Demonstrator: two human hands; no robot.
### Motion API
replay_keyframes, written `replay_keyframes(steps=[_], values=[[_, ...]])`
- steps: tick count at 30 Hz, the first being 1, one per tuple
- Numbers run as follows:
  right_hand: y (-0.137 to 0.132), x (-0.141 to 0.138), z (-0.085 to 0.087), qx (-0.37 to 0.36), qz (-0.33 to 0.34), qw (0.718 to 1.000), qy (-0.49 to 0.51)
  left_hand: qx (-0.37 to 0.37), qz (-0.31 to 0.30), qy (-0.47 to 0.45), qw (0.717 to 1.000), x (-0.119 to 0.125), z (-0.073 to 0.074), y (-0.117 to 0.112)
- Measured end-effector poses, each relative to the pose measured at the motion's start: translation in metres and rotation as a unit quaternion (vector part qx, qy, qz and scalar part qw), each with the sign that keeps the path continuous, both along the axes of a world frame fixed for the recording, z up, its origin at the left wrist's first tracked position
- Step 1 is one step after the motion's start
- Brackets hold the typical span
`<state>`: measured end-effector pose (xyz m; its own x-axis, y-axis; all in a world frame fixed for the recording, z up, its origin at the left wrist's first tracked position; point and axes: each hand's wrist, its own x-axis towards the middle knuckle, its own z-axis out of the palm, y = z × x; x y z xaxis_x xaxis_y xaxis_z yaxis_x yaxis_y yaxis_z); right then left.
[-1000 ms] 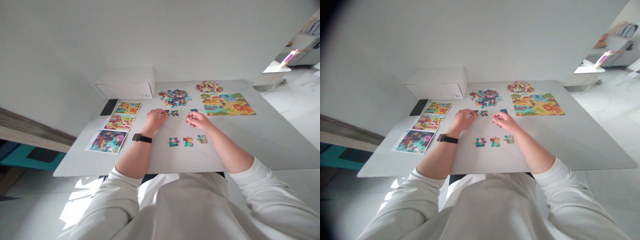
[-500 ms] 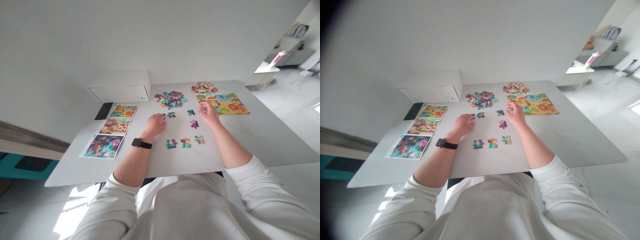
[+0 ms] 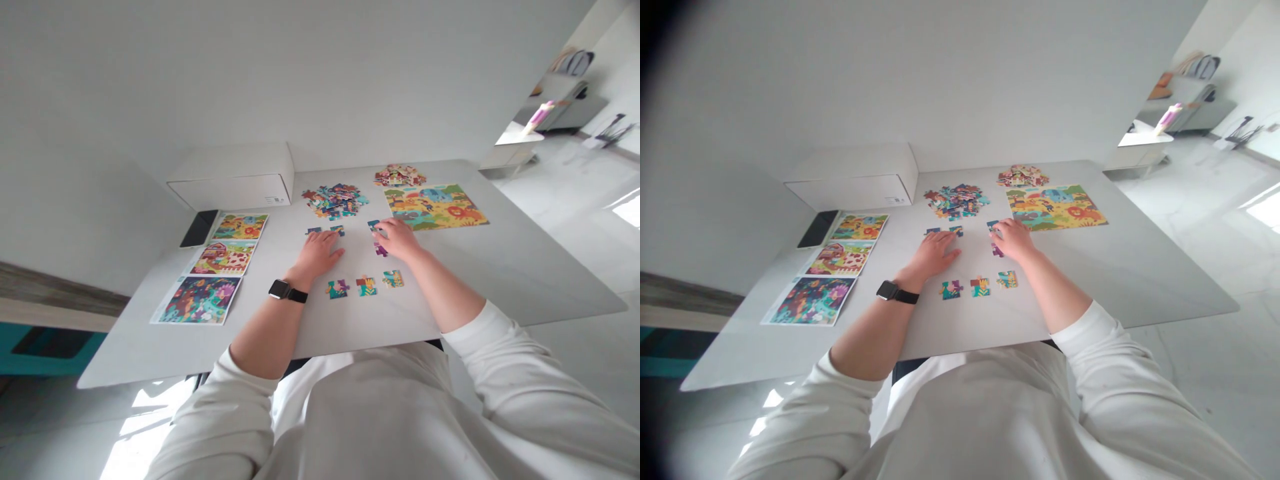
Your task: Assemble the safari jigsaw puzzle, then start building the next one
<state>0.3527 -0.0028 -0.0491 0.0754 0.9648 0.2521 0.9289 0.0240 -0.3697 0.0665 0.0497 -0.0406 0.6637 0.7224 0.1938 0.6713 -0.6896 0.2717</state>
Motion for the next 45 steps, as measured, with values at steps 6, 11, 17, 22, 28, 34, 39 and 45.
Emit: replay_keyframes(steps=[6, 11, 17, 22, 28, 34, 39, 45], values=[[0.000, 0.000, -0.002, -0.014, 0.000, 1.000, -0.025, -0.009, -0.002, 0.009, 1.000, 0.004, -0.002, -0.004], [0.000, 0.001, -0.003, -0.010, -0.001, 1.000, -0.023, -0.012, -0.011, 0.010, 1.000, 0.005, -0.003, -0.002], [-0.002, 0.000, 0.001, 0.019, -0.002, 1.000, 0.004, -0.007, 0.003, -0.010, 1.000, 0.001, -0.002, -0.002], [0.000, 0.004, 0.010, 0.062, 0.020, 0.996, 0.059, 0.025, 0.067, -0.036, 0.997, -0.006, 0.000, 0.001], [0.024, 0.012, 0.027, 0.064, 0.047, 0.993, 0.082, 0.016, 0.120, -0.049, 0.991, -0.010, 0.002, 0.001], [0.070, 0.013, 0.039, 0.027, 0.013, 0.999, 0.028, -0.006, 0.148, -0.042, 0.988, -0.008, 0.003, -0.001], [0.112, -0.004, 0.044, -0.007, 0.021, 0.999, -0.025, -0.009, 0.160, -0.048, 0.986, -0.007, 0.001, -0.003], [0.153, -0.052, 0.046, -0.025, 0.097, 0.993, -0.058, -0.019, 0.168, -0.045, 0.985, -0.007, 0.001, -0.003]])
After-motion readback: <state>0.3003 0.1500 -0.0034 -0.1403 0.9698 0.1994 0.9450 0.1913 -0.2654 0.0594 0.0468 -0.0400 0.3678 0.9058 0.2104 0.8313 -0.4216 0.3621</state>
